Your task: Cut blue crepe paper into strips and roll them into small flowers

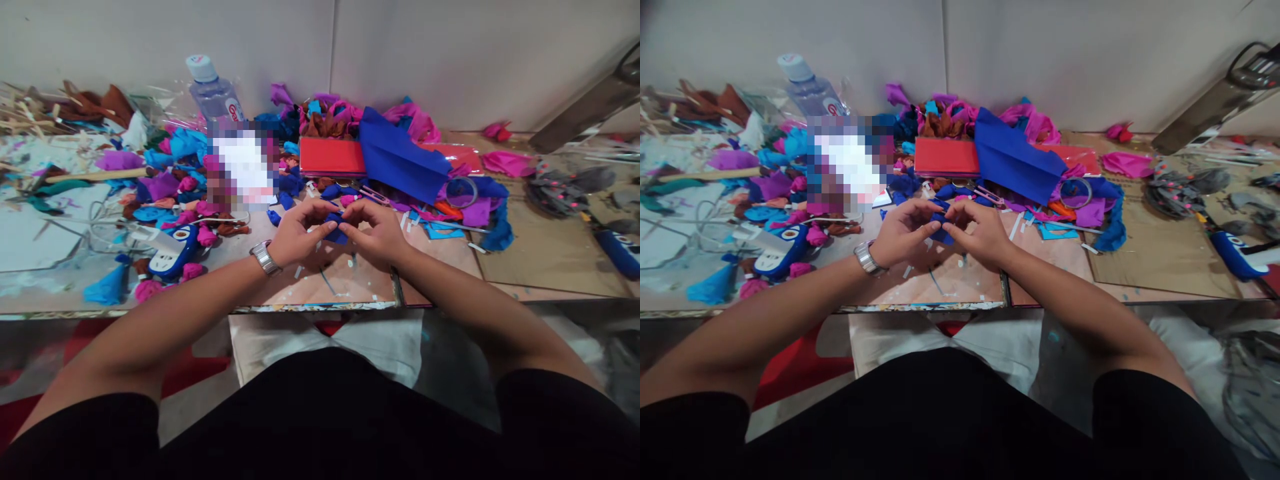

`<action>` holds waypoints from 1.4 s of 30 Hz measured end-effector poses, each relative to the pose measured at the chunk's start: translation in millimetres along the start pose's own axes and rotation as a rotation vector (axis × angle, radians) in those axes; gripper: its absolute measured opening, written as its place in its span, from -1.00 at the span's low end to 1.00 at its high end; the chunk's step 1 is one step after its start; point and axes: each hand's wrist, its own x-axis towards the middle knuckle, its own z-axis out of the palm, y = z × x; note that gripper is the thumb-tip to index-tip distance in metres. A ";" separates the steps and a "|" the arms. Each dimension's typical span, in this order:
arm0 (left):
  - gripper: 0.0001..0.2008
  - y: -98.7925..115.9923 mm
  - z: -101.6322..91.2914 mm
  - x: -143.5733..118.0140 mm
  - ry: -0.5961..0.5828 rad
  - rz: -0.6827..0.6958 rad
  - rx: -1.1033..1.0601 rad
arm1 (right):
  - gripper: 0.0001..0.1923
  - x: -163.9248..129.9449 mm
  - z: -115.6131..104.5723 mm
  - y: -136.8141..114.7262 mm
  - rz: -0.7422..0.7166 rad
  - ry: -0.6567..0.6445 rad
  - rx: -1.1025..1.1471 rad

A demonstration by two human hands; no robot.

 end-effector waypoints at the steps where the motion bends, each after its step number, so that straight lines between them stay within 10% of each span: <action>1: -0.64 0.5 0.0 0.0 -0.002 -0.005 -0.010 | -0.66 0.2 0.0 0.2 0.000 0.002 0.001; 25: -0.48 3.1 2.5 1.7 -0.125 -0.148 -0.267 | -0.61 2.7 -7.0 7.8 -0.193 -0.148 -0.214; 34: -0.53 4.1 -4.4 6.0 0.221 -0.186 -0.093 | -0.50 7.2 -7.1 13.3 0.004 0.059 0.090; 42: -0.57 6.1 -3.9 4.5 0.177 -0.262 -0.056 | -0.35 9.4 -5.4 7.9 0.107 0.104 0.177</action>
